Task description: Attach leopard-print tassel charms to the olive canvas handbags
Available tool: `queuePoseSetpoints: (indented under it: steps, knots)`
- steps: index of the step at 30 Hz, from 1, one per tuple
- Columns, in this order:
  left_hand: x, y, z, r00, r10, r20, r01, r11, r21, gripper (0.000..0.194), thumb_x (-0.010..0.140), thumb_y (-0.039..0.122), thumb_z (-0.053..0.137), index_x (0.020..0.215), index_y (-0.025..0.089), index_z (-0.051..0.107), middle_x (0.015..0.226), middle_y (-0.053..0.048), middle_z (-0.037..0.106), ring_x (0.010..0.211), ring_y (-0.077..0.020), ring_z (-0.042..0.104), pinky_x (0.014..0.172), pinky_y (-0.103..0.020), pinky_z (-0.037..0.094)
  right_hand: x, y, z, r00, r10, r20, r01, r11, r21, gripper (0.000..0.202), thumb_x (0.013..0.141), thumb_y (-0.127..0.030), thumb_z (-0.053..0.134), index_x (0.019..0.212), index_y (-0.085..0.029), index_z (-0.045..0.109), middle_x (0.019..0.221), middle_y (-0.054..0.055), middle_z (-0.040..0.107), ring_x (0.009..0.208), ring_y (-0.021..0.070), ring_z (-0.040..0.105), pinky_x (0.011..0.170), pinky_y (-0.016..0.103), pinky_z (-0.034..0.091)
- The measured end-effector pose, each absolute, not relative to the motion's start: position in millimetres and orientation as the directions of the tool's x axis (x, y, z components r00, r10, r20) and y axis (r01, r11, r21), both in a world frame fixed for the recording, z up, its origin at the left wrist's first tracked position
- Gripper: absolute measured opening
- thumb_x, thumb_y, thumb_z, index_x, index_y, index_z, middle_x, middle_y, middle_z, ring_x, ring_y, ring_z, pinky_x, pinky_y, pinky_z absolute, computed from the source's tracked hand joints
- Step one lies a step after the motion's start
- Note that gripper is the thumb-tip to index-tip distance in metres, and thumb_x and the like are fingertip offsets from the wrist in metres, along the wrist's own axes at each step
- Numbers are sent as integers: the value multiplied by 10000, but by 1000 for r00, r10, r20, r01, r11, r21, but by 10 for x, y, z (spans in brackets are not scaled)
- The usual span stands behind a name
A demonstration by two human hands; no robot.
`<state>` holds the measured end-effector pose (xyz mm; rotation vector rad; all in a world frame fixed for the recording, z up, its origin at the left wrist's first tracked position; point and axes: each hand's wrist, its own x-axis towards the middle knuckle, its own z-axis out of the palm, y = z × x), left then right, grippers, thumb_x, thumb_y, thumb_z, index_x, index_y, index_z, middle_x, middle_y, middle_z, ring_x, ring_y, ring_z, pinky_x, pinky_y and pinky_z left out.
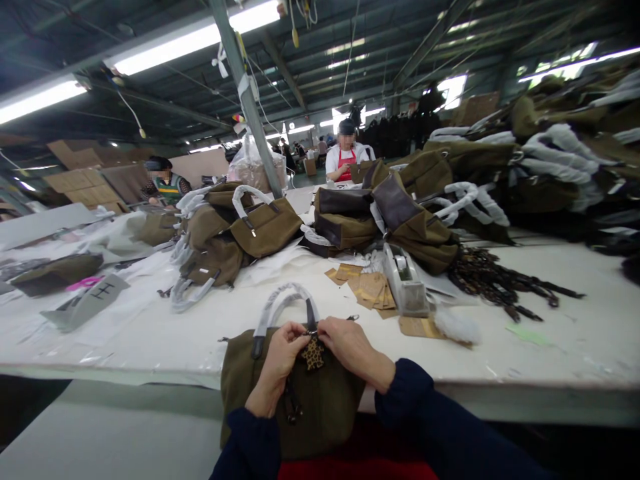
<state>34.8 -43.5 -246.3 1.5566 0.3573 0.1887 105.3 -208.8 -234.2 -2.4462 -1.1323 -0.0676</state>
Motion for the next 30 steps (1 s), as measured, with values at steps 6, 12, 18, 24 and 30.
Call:
queuePoseSetpoints:
  steps: [6, 12, 18, 24, 30]
  knots:
    - [329, -449, -2463, 923, 361, -136, 94, 131, 987, 267, 637, 209, 743, 818, 161, 552, 656, 28, 638, 564, -82, 536, 539, -177, 384, 1032, -2156, -2282, 680, 695, 235, 701, -520, -489, 56, 915, -215, 583, 898, -211, 636, 885, 17, 685, 833, 173, 620, 694, 251, 371]
    - [302, -416, -2412, 931, 328, -162, 82, 245, 966, 300, 635, 163, 736, 853, 173, 530, 658, 47, 623, 541, -74, 537, 530, -177, 388, 923, -2165, -2212, 711, 615, 342, 666, -431, -608, 76, 913, -219, 583, 983, -208, 608, 900, 14, 668, 799, 157, 601, 715, 249, 398]
    - [233, -450, -2335, 944, 298, -144, 36, 339, 940, 314, 603, 106, 697, 859, 173, 527, 702, 9, 649, 626, -135, 613, 572, -221, 442, 788, -2008, -2273, 684, 654, 323, 679, -409, -610, 90, 873, -258, 630, 944, -205, 612, 810, 13, 646, 714, 182, 587, 653, 280, 394]
    - [189, -332, -2411, 970, 226, -91, -18, 438, 899, 408, 544, 52, 705, 899, 158, 536, 776, -14, 664, 638, -125, 621, 633, -240, 490, 976, -1937, -2471, 584, 724, 368, 713, -240, -659, 174, 936, -281, 497, 1032, -244, 639, 865, 24, 655, 761, 177, 609, 706, 279, 449]
    - [155, -302, -2426, 972, 225, -69, -47, 475, 879, 405, 517, 47, 740, 874, 172, 594, 806, -26, 674, 637, -129, 617, 606, -238, 491, 1077, -1872, -2593, 560, 760, 330, 674, -186, -715, 200, 912, -375, 501, 867, -242, 644, 833, 27, 661, 759, 187, 615, 712, 295, 468]
